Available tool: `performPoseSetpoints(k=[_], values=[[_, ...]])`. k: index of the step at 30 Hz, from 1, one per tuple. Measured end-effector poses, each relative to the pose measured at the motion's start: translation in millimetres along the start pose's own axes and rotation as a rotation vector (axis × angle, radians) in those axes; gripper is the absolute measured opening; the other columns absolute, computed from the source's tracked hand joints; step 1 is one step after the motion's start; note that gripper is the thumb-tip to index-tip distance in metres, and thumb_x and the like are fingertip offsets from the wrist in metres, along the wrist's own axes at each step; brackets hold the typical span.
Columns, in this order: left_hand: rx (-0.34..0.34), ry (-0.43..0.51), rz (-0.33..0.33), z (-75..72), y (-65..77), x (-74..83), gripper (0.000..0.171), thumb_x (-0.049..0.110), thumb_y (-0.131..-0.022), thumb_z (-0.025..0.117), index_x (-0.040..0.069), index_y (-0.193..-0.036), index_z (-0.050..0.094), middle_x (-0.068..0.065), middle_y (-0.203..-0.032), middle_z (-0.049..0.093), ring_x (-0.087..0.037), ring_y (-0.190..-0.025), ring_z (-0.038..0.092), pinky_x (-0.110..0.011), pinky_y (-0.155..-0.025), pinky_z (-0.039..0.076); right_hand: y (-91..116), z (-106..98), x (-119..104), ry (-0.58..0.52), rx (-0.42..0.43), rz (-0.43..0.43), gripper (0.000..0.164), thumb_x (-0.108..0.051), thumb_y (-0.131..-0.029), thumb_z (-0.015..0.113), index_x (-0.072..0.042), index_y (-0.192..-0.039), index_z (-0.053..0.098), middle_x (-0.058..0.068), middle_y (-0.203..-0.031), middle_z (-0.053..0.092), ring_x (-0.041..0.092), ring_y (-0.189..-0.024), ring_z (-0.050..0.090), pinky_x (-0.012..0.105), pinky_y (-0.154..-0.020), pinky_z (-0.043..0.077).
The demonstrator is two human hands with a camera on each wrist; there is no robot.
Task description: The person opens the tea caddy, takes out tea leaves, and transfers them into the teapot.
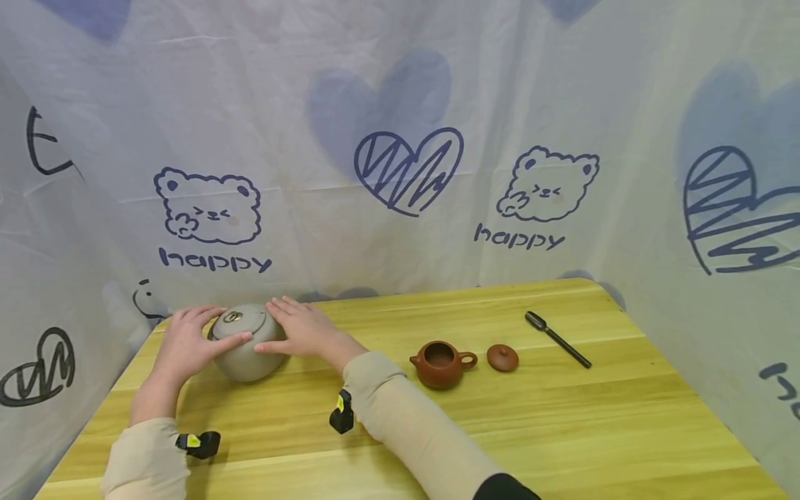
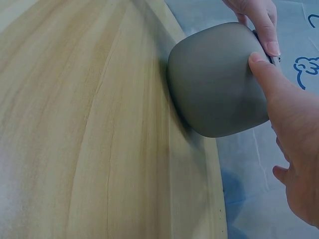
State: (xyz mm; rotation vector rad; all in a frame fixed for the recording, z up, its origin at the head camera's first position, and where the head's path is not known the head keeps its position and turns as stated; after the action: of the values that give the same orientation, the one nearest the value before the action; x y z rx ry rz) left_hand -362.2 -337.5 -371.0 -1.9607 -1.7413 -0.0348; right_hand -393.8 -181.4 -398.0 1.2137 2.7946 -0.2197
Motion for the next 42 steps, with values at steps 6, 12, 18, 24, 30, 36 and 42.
performPoseSetpoints(k=[6, 12, 18, 24, 30, 36, 42], values=[[0.022, -0.021, -0.001, -3.1, 2.1, 4.8, 0.087, 0.062, -0.076, 0.071, -0.006, -0.128, 0.057, -0.032, -0.134, 0.052, -0.050, -0.124, 0.037, -0.068, -0.101, 0.029, 1, 0, 0, 0.010, -0.001, 0.000, 0.087, -0.075, -0.090, 0.037, -0.022, -0.157, 0.020, -0.005, -0.163, 0.022, 0.013, -0.152, 0.018, 0.036, -0.122, 0.026], [0.046, -0.043, -0.005, -5.1, 2.8, 6.4, 0.088, 0.064, -0.076, 0.071, -0.006, -0.127, 0.058, -0.031, -0.133, 0.053, -0.049, -0.123, 0.038, -0.068, -0.100, 0.029, -1, 1, 1, 0.009, -0.002, 0.009, 0.088, -0.075, -0.089, 0.038, -0.023, -0.157, 0.020, -0.007, -0.163, 0.021, 0.013, -0.152, 0.018, 0.038, -0.122, 0.027], [0.097, -0.080, -0.007, -8.7, 3.9, 7.7, 0.088, 0.066, -0.074, 0.071, -0.005, -0.125, 0.059, -0.029, -0.131, 0.055, -0.048, -0.122, 0.040, -0.069, -0.102, 0.028, -2, 2, 3, 0.002, -0.008, 0.015, 0.089, -0.076, -0.088, 0.038, -0.023, -0.157, 0.020, -0.008, -0.164, 0.019, 0.012, -0.152, 0.016, 0.038, -0.122, 0.025], [0.131, -0.103, -0.019, -11.1, 5.5, 9.1, 0.087, 0.067, -0.073, 0.071, -0.003, -0.124, 0.060, -0.027, -0.130, 0.057, -0.046, -0.120, 0.040, -0.068, -0.097, 0.030, -2, -1, 2, 0.008, 0.002, 0.008, 0.088, -0.076, -0.089, 0.038, -0.023, -0.157, 0.022, -0.007, -0.163, 0.022, 0.014, -0.152, 0.019, 0.038, -0.121, 0.027], [0.181, -0.093, -0.022, -16.8, 6.3, 9.4, 0.083, 0.064, -0.074, 0.073, -0.003, -0.121, 0.062, -0.026, -0.126, 0.059, -0.045, -0.119, 0.040, -0.066, -0.096, 0.031, -2, 1, 1, 0.010, -0.009, 0.006, 0.088, -0.076, -0.088, 0.038, -0.023, -0.157, 0.021, -0.008, -0.163, 0.022, 0.013, -0.152, 0.018, 0.038, -0.122, 0.027], [0.193, -0.109, -0.013, -23.4, 6.6, 12.7, 0.083, 0.065, -0.074, 0.072, -0.003, -0.122, 0.061, -0.027, -0.127, 0.058, -0.047, -0.120, 0.040, -0.068, -0.097, 0.029, -2, 3, 3, 0.003, -0.020, 0.017, 0.088, -0.077, -0.088, 0.038, -0.025, -0.157, 0.020, -0.008, -0.163, 0.021, 0.012, -0.152, 0.016, 0.038, -0.122, 0.026], [0.201, -0.131, 0.012, -33.7, 9.6, 17.4, 0.086, 0.066, -0.072, 0.073, -0.004, -0.123, 0.060, -0.028, -0.127, 0.058, -0.048, -0.119, 0.040, -0.068, -0.098, 0.028, -3, 2, 3, 0.010, -0.012, 0.010, 0.089, -0.077, -0.088, 0.038, -0.024, -0.157, 0.020, -0.007, -0.163, 0.022, 0.013, -0.152, 0.016, 0.039, -0.122, 0.025]])
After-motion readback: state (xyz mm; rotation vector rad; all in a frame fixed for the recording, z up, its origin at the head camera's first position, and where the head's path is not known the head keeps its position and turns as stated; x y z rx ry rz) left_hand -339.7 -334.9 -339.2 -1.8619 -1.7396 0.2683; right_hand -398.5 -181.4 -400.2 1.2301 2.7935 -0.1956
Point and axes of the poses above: each hand's wrist, its own y-axis away from the middle knuckle, its own z-axis out of the palm, x = y × z, the point moved 9 cm from there along -y, towards the middle knuckle
